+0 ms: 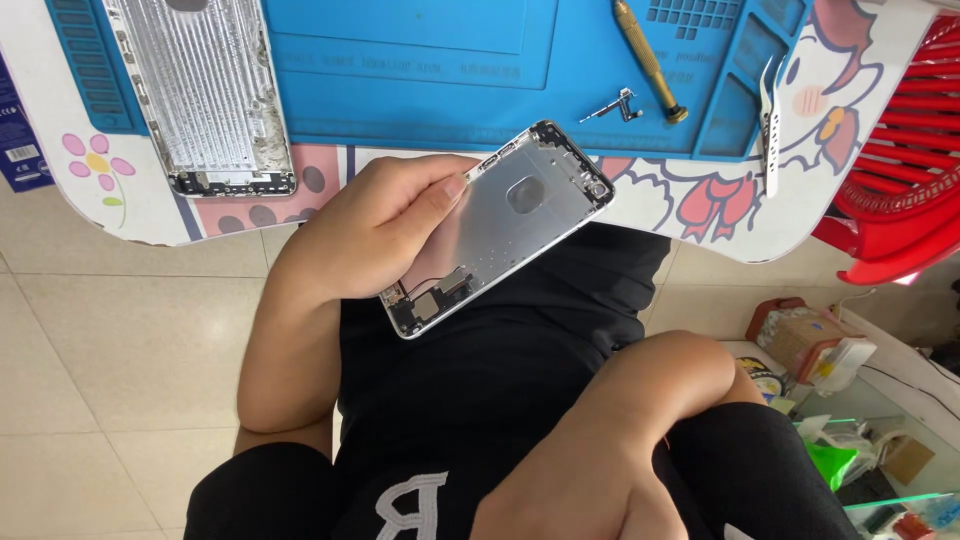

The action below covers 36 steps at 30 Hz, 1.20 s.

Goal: Installing internal components and screws into a mobile phone chassis using a screwdriver.

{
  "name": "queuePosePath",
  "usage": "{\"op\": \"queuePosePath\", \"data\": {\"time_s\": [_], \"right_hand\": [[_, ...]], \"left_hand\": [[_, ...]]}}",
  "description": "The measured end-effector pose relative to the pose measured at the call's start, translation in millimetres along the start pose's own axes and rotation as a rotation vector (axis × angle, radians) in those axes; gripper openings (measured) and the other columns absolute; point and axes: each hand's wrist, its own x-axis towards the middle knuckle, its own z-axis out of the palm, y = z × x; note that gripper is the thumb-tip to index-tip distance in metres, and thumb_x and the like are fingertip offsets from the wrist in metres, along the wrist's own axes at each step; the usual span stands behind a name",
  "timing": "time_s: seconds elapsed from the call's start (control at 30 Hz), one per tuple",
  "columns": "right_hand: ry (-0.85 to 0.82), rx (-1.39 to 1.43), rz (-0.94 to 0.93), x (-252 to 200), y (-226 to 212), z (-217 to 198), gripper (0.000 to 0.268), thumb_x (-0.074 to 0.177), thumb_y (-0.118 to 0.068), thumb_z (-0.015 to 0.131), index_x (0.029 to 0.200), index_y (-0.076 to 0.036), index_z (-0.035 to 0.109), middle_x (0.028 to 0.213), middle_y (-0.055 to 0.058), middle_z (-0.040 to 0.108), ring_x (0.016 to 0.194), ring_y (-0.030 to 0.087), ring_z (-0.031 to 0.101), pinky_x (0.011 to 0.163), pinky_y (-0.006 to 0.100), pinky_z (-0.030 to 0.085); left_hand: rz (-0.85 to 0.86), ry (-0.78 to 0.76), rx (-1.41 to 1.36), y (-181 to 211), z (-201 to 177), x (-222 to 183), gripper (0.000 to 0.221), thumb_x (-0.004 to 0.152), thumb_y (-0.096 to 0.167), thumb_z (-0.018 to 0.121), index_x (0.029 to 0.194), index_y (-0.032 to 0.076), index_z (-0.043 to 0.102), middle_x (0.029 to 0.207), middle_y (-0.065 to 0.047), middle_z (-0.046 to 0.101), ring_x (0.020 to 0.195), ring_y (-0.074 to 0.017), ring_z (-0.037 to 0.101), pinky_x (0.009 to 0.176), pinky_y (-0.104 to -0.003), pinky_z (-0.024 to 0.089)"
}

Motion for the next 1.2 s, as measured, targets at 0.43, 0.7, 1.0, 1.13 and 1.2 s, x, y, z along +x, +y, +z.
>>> {"op": "queuePosePath", "data": {"time_s": [0.43, 0.7, 1.0, 1.13, 1.2], "right_hand": [[0.005, 0.160, -0.006, 2.1, -18.6, -4.6, 0.044, 0.097, -0.043, 0.048, 0.065, -0.016, 0.036, 0.066, 0.003, 0.041, 0.063, 0.030, 0.045, 0.062, 0.043, 0.029], [0.009, 0.143, -0.052, 1.4, -14.1, -4.8, 0.045, 0.094, -0.044, 0.049, 0.063, -0.015, 0.036, 0.068, 0.005, 0.040, 0.062, 0.030, 0.044, 0.062, 0.044, 0.030], [0.340, -0.176, 0.192, 43.4, -106.1, -46.4, 0.041, 0.114, -0.035, 0.041, 0.097, -0.002, 0.059, 0.093, 0.012, 0.059, 0.083, 0.031, 0.059, 0.073, 0.038, 0.046], [0.590, -0.340, 0.209, 33.8, -113.0, -36.3, 0.043, 0.108, -0.037, 0.048, 0.092, -0.003, 0.069, 0.087, 0.011, 0.070, 0.073, 0.026, 0.066, 0.065, 0.038, 0.051], [0.828, -0.488, 0.139, 19.1, -109.7, -24.7, 0.040, 0.103, -0.036, 0.053, 0.083, -0.006, 0.071, 0.078, 0.008, 0.071, 0.064, 0.021, 0.063, 0.058, 0.036, 0.049]], "left_hand": [[-0.010, 0.053, 0.046, -1.0, 2.8, -0.4, 0.032, 0.108, 0.019, 0.044, 0.120, 0.000, 0.066, 0.066, 0.000, 0.055, 0.059, -0.0093, 0.049, 0.057, -0.026, 0.045], [0.009, 0.055, 0.008, -5.5, 2.9, 0.1, 0.036, 0.107, 0.016, 0.045, 0.136, -0.001, 0.061, 0.071, 0.000, 0.060, 0.064, -0.0074, 0.053, 0.061, -0.025, 0.048], [0.044, 0.059, 0.046, -10.9, 1.6, -2.6, 0.028, 0.111, 0.017, 0.046, 0.107, -0.003, 0.065, 0.068, -0.004, 0.056, 0.063, -0.0110, 0.050, 0.061, -0.029, 0.046], [0.015, 0.051, -0.028, -2.0, -0.6, -3.4, 0.028, 0.107, 0.018, 0.044, 0.108, 0.000, 0.065, 0.061, -0.002, 0.056, 0.056, -0.0105, 0.051, 0.057, -0.029, 0.045], [0.118, 0.056, -0.022, -12.5, 0.0, -3.3, 0.027, 0.109, 0.016, 0.045, 0.110, -0.002, 0.064, 0.068, -0.003, 0.056, 0.063, -0.0108, 0.049, 0.060, -0.030, 0.045]]}}
